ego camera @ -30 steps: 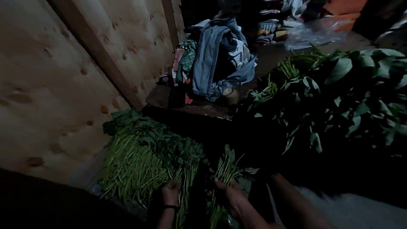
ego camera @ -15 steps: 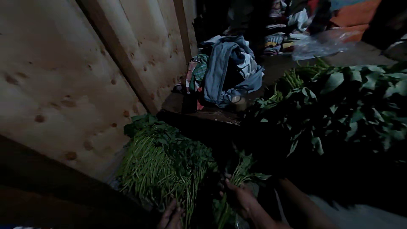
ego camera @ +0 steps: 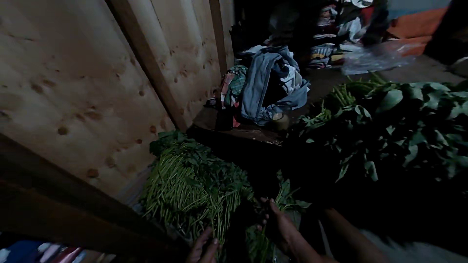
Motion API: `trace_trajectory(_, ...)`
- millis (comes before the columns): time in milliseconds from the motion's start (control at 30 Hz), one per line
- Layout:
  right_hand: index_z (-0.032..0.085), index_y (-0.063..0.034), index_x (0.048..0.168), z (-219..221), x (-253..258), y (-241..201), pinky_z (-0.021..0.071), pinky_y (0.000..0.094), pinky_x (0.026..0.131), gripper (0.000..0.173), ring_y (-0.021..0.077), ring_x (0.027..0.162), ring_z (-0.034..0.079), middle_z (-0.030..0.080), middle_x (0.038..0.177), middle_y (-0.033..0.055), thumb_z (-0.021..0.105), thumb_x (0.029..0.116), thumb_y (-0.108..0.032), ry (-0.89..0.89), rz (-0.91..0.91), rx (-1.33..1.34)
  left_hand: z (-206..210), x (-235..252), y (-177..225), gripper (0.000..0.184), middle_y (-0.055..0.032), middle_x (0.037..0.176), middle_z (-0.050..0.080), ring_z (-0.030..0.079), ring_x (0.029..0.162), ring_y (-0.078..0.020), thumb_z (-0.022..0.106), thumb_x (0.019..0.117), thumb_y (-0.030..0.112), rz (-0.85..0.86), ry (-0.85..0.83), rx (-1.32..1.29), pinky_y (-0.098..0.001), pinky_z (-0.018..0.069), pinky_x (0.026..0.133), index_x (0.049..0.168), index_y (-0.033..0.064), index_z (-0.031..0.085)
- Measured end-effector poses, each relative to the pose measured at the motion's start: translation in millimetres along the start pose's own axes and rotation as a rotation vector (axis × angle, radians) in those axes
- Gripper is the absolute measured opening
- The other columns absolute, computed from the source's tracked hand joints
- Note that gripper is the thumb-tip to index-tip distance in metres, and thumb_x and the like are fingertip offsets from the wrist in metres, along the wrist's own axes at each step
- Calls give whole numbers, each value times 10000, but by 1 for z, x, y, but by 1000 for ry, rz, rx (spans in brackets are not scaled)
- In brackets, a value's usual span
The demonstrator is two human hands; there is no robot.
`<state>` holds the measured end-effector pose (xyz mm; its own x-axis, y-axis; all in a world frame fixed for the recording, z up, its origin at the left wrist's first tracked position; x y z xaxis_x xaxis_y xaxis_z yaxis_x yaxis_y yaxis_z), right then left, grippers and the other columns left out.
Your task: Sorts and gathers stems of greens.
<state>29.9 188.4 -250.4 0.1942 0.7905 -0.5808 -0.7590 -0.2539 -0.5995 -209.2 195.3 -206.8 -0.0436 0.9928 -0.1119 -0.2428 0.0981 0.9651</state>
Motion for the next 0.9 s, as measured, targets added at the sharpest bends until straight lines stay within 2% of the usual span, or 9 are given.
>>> trace_trajectory(167,576,-97,1368,5,-7,4,563,363,603,402,156,588,573,533,714,13,355,1131,-335,-37,80,-137,11,6,-1,317,-182,1043,684,656,816,-115,651,901,-77,80,29,450,-272,570,739,1214,-123,643)
trace_trajectory(267,588,-85,1347,4,-9,9,565,349,606,364,150,609,586,547,750,16,437,1113,-319,-32,115,-243,30,8,4,255,-304,1149,673,684,1019,-364,639,893,-81,307,14,801,-457,565,914,1132,-84,729)
trace_trajectory(333,572,-70,1352,3,-11,11,583,353,631,378,165,658,632,603,817,49,475,1099,-333,-36,133,-357,51,2,2,246,-293,1148,677,681,1059,-403,638,895,-72,375,-76,900,-498,556,947,1108,-41,757)
trace_trajectory(400,555,-59,1366,2,-12,15,589,355,670,403,178,733,663,646,909,76,504,1089,-347,-52,163,-438,71,-7,-11,247,-266,1145,676,683,1041,-333,626,912,-67,317,-224,823,-422,562,945,1123,-42,752)
trace_trajectory(500,610,-27,1259,-3,-6,14,595,355,764,341,177,847,695,702,1008,98,498,1093,-303,-16,118,-437,88,-13,-49,264,-235,1130,682,697,941,-200,637,914,-63,57,-386,485,-322,585,865,1168,-117,686)
trace_trajectory(600,599,19,1174,-14,4,9,597,337,778,300,173,834,702,706,952,98,477,1104,-247,132,45,-287,84,2,-87,224,-164,1046,706,680,877,-139,631,962,5,-167,-384,383,-310,576,826,1157,-96,675)
trace_trajectory(733,560,12,1093,-24,9,-1,591,287,628,245,140,614,642,609,723,59,470,1104,-215,292,-38,-69,59,66,-127,310,-233,1314,644,626,1227,-316,588,1027,107,-202,-323,855,-434,471,1088,1286,-51,650)
trace_trajectory(833,556,8,1098,-28,13,-1,561,265,555,251,122,544,592,563,680,44,454,1109,-221,342,-43,-27,41,114,-137,428,-185,1500,517,498,1383,-358,595,1010,213,-272,-258,1355,-497,392,1159,1423,99,599)
trace_trajectory(900,555,10,1121,-27,15,1,566,284,558,268,134,550,597,566,690,50,441,1114,-232,343,-27,-40,30,139,-137,440,-186,1503,513,469,1404,-372,573,1010,180,-289,-182,1516,-507,370,1168,1444,112,576)
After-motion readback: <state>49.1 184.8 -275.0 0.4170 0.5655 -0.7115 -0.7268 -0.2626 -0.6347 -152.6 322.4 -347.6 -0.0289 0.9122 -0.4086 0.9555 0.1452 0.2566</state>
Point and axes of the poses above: each hand's wrist, its own x-axis towards the middle knuckle, its own z-axis out of the palm, y = z × x, the point moved 8 cm from there along x, towards the middle knuckle
